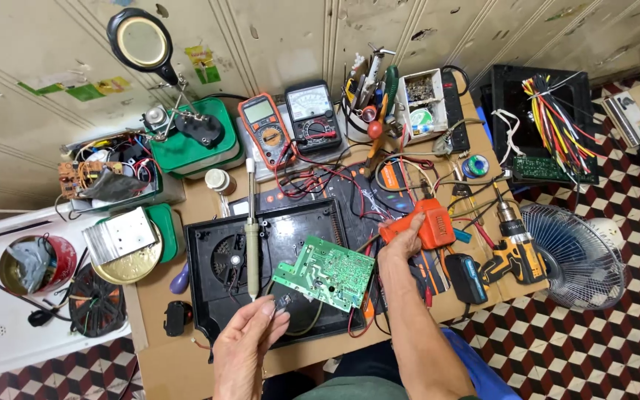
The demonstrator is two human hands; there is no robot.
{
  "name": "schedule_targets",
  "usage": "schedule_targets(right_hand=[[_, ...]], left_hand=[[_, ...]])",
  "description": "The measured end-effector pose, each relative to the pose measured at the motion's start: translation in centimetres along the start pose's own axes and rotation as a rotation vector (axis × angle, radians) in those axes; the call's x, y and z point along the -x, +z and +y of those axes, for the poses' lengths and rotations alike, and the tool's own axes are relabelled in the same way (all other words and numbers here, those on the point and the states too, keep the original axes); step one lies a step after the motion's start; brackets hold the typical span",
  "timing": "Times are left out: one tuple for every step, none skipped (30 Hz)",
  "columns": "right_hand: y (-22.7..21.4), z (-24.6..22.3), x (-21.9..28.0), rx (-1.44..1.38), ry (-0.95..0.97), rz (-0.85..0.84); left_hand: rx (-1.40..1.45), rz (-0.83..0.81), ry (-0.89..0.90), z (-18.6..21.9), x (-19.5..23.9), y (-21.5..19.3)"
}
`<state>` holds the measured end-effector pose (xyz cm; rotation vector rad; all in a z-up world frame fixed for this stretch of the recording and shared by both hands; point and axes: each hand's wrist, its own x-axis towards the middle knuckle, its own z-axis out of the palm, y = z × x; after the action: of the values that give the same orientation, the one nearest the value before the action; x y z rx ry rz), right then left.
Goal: The person uses a heat gun to apply heat to a green circuit board, then wipes the board with a white cloth. They then use multimeter probes to test points on the board and flip the board over to inspect the other side.
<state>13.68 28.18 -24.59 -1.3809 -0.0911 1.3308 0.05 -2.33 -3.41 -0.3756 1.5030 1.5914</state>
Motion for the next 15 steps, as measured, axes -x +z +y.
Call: schedule_targets(right_hand=[[0.2, 0.3, -0.6, 0.002, 0.000, 0.002], [0.4, 0.5, -1.2, 0.045, -0.011, 0.029], [0.8, 0.9, -1.8, 0.086, -0.021, 0.055], [1.2, 1.1, -1.8, 0.086, -0.019, 0.055], [1.7, 1.1, -1.8, 0.087, 0.024, 0.065], [2.2, 1.2, -1.7, 0.089, 0.068, 0.075], [2.5, 0.7, -1.8, 0.088, 0.066, 0.077], [2.7, 0.3, -1.8, 0.105, 0.128, 0.079], [3.0, -0.4, -1.8, 0.121, 0.186, 0.081], [1.6, 0.4, -3.3, 0.119, 0.181, 0.082], [0.4, 0.7, -4.9, 0.152, 0.245, -0.087], [-0.8, 1.0, -6.6, 0.186, 0.305, -0.258], [-1.8, 0.8, -6.8, 0.181, 0.292, -0.259], [-2.9, 0.6, -7.0, 0.290, 0.294, -0.340], [-3.9, 0.7, -7.0, 0.401, 0.299, -0.421]], left_hand=[[-0.001, 0.001, -0.003, -0.2, 0.0, -0.2], [0.006, 0.006, -0.002, -0.4, 0.0, -0.4], [0.013, 0.011, 0.002, -0.5, 0.0, -0.6], [0.012, 0.012, 0.002, -0.6, 0.1, -0.6], [0.018, 0.015, 0.005, -0.5, 0.2, -0.5], [0.023, 0.018, 0.008, -0.4, 0.3, -0.4], [0.022, 0.016, 0.007, -0.3, 0.5, -0.2], [0.024, 0.005, 0.011, -0.3, 0.7, -0.1], [0.029, -0.009, 0.015, -0.3, 1.0, 0.1], [0.030, -0.015, 0.012, -0.2, 1.2, 0.2], [0.030, -0.034, 0.014, -0.1, 1.4, 0.5], [0.031, -0.053, 0.016, 0.0, 1.6, 0.8], [0.033, -0.067, 0.016, 0.3, 1.8, 1.3], [0.024, -0.072, 0.008, 0.7, 2.1, 1.8], [0.013, -0.073, 0.002, 1.1, 2.5, 2.1]])
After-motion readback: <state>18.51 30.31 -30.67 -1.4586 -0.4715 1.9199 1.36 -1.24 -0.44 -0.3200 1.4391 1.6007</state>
